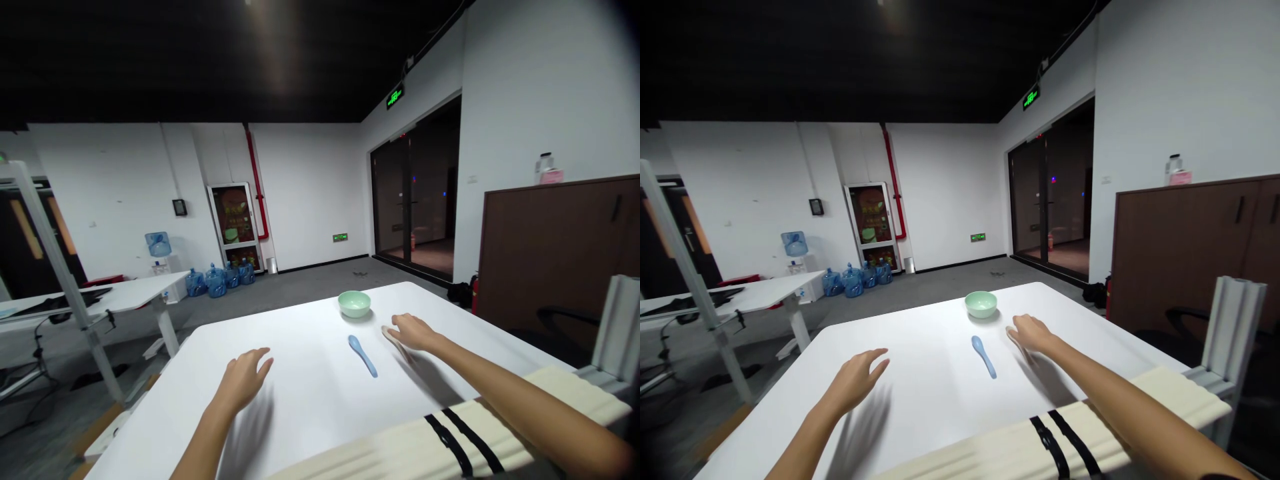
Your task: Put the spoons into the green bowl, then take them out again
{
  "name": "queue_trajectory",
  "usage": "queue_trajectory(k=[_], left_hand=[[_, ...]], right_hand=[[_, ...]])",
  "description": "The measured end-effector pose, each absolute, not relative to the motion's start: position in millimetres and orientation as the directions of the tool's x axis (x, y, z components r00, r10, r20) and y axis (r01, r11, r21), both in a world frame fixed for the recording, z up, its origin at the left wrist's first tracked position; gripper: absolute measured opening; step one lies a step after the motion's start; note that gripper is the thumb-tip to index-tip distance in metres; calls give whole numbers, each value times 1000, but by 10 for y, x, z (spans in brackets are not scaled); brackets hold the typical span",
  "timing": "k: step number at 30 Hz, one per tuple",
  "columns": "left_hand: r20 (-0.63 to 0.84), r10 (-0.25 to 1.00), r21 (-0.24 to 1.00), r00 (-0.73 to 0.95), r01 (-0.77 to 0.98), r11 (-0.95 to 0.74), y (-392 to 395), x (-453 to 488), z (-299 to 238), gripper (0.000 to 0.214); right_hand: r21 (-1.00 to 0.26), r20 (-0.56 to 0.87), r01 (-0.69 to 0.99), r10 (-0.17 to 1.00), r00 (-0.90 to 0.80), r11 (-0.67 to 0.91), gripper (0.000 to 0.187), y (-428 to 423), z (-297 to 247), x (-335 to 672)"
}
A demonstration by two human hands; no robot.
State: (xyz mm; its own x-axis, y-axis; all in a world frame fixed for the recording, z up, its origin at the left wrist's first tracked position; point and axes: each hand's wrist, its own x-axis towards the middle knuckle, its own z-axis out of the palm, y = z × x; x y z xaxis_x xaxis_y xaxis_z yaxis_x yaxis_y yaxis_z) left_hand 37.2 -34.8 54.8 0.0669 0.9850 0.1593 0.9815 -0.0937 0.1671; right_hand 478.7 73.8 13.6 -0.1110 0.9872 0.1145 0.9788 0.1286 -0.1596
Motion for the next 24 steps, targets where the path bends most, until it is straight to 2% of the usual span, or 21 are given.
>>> queue_trajectory(k=[4,9,14,17,21,24], left_hand=[[161,984,169,72,981,-99,-360,379,553,51],[161,985,166,62,982,-89,-360,370,560,52],[170,984,166,54,983,-82,-368,375,560,50],[176,983,164,59,983,-89,-365,374,547,51],[174,983,169,60,982,-89,-360,369,539,51],[171,984,180,55,980,-87,-360,370,544,51]], right_hand=[[-42,42,997,997,-67,69,45,891,198,4750],[-9,-102,1000,995,-17,16,38,1009,116,4736],[-53,-247,998,969,5,-19,35,946,-9,4725],[-87,-253,995,967,29,-53,38,946,-90,4741],[-220,-273,973,962,4,-66,30,1046,-149,4803],[-276,-191,961,981,-31,-23,23,1153,-71,4820]])
